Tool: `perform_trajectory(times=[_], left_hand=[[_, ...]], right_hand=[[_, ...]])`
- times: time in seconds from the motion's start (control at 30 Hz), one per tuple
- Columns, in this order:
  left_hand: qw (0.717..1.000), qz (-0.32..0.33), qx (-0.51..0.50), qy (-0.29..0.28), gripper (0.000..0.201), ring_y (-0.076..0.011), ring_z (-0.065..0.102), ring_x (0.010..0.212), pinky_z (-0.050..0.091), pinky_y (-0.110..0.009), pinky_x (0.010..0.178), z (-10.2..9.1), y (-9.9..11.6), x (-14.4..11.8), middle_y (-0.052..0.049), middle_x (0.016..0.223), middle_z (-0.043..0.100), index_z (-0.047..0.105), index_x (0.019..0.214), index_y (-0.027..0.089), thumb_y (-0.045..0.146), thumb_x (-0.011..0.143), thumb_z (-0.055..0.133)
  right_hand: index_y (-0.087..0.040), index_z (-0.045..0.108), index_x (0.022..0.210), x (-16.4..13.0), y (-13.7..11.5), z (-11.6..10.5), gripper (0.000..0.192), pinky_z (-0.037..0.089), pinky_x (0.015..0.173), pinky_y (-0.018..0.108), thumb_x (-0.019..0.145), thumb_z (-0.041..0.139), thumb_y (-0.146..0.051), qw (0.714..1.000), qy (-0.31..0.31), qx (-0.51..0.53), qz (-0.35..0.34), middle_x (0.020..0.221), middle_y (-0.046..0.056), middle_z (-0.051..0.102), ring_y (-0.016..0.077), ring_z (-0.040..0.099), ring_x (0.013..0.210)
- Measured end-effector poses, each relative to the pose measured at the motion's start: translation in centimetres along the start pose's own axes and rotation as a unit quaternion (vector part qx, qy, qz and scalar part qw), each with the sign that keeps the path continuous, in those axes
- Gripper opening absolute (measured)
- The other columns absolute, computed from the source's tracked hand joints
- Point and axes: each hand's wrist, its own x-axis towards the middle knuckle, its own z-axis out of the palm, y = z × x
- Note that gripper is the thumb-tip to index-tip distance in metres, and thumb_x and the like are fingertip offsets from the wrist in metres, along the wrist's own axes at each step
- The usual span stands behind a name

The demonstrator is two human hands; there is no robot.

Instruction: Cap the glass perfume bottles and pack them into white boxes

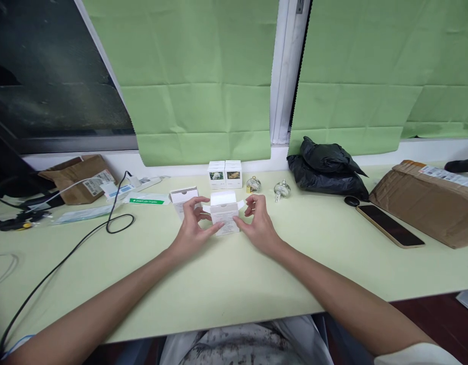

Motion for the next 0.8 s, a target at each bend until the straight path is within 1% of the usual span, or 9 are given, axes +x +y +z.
perform_trajectory(times=[0.1, 0.17, 0.27, 0.4, 0.53, 0.63, 0.7, 0.73, 0.8], left_hand=[[0.999, -0.028, 0.001, -0.019, 0.072, -0.0159, 0.065, 0.094, 0.061, -0.035, 0.079, 0.1, -0.2, -0.1, -0.009, 0.135, 0.048, 0.030, 0.133, 0.031, 0.038, 0.085, 0.083], [0.998, -0.046, 0.007, -0.031, 0.070, -0.0166, 0.065, 0.094, 0.060, -0.035, 0.078, 0.1, -0.2, -0.2, -0.009, 0.132, 0.049, 0.031, 0.129, 0.030, 0.040, 0.084, 0.084], [0.998, -0.032, 0.008, -0.057, 0.070, -0.0205, 0.066, 0.101, 0.060, -0.038, 0.081, 0.1, 0.1, -0.5, -0.010, 0.128, 0.052, 0.031, 0.123, 0.029, 0.042, 0.082, 0.086], [0.996, 0.026, 0.027, -0.084, 0.067, -0.0271, 0.064, 0.118, 0.056, -0.048, 0.098, 0.1, 0.7, -0.9, -0.011, 0.129, 0.057, 0.035, 0.125, 0.029, 0.038, 0.083, 0.086], [0.990, 0.060, 0.069, -0.103, 0.059, -0.0293, 0.062, 0.127, 0.055, -0.049, 0.102, -0.2, 1.3, -0.9, -0.012, 0.136, 0.060, 0.037, 0.134, 0.028, 0.029, 0.090, 0.076], [0.979, 0.100, 0.116, -0.135, 0.038, -0.0256, 0.067, 0.117, 0.056, -0.045, 0.098, -1.1, 1.5, -0.5, -0.009, 0.129, 0.066, 0.047, 0.132, 0.028, 0.022, 0.097, 0.062], [0.965, 0.150, 0.162, -0.142, 0.023, -0.0222, 0.069, 0.100, 0.057, -0.039, 0.086, -2.0, 1.4, -0.1, -0.005, 0.112, 0.070, 0.055, 0.120, 0.028, 0.017, 0.100, 0.056], [0.954, 0.192, 0.187, -0.135, 0.018, -0.0216, 0.068, 0.094, 0.055, -0.038, 0.082, -2.6, 1.3, 0.0, -0.003, 0.103, 0.070, 0.057, 0.112, 0.027, 0.016, 0.099, 0.057], [0.932, 0.261, 0.235, -0.091, 0.020, -0.0216, 0.066, 0.090, 0.053, -0.038, 0.080, -3.7, 1.0, 0.1, -0.002, 0.096, 0.067, 0.057, 0.106, 0.027, 0.014, 0.094, 0.065]], right_hand=[[-0.027, 0.045, 0.112, -0.1, 0.1, 0.1, 0.035, 0.059, 0.077, 0.040, 0.093, 0.071, -0.042, 0.999, -0.034, 0.009, 0.033, 0.100, 0.002, 0.059, 0.0205, 0.063, 0.084], [-0.026, 0.050, 0.104, -0.1, -0.1, 0.1, 0.023, 0.058, 0.078, 0.039, 0.096, 0.065, -0.041, 0.996, -0.077, 0.014, 0.035, 0.093, 0.001, 0.063, 0.0202, 0.064, 0.082], [-0.026, 0.056, 0.111, -0.3, -0.8, 0.1, 0.021, 0.059, 0.083, 0.040, 0.098, 0.063, -0.041, 0.993, -0.108, 0.026, 0.035, 0.110, 0.005, 0.068, 0.0215, 0.068, 0.094], [-0.030, 0.053, 0.130, -0.6, -1.4, 0.1, 0.043, 0.061, 0.091, 0.044, 0.094, 0.070, -0.046, 0.989, -0.133, 0.045, 0.053, 0.137, 0.009, 0.060, 0.0255, 0.068, 0.114], [-0.030, 0.043, 0.142, -0.5, -0.7, 0.6, 0.071, 0.059, 0.096, 0.050, 0.085, 0.082, -0.046, 0.990, -0.126, 0.025, 0.053, 0.143, 0.011, 0.058, 0.0288, 0.067, 0.119], [-0.028, 0.047, 0.136, 0.0, 0.2, 0.8, 0.051, 0.060, 0.093, 0.048, 0.092, 0.071, -0.041, 0.992, -0.111, 0.015, 0.057, 0.135, 0.009, 0.063, 0.0259, 0.070, 0.109], [-0.028, 0.052, 0.127, 0.3, 0.6, 0.8, 0.033, 0.060, 0.091, 0.045, 0.098, 0.062, -0.038, 0.991, -0.117, 0.022, 0.061, 0.129, 0.007, 0.066, 0.0229, 0.071, 0.103], [-0.028, 0.052, 0.125, 0.5, 0.6, 0.8, 0.030, 0.060, 0.091, 0.043, 0.098, 0.061, -0.037, 0.990, -0.123, 0.026, 0.063, 0.128, 0.007, 0.066, 0.0222, 0.071, 0.103], [-0.028, 0.050, 0.130, 0.7, 0.4, 0.8, 0.040, 0.060, 0.092, 0.043, 0.095, 0.066, -0.040, 0.988, -0.135, 0.025, 0.069, 0.133, 0.008, 0.065, 0.0229, 0.070, 0.107]])
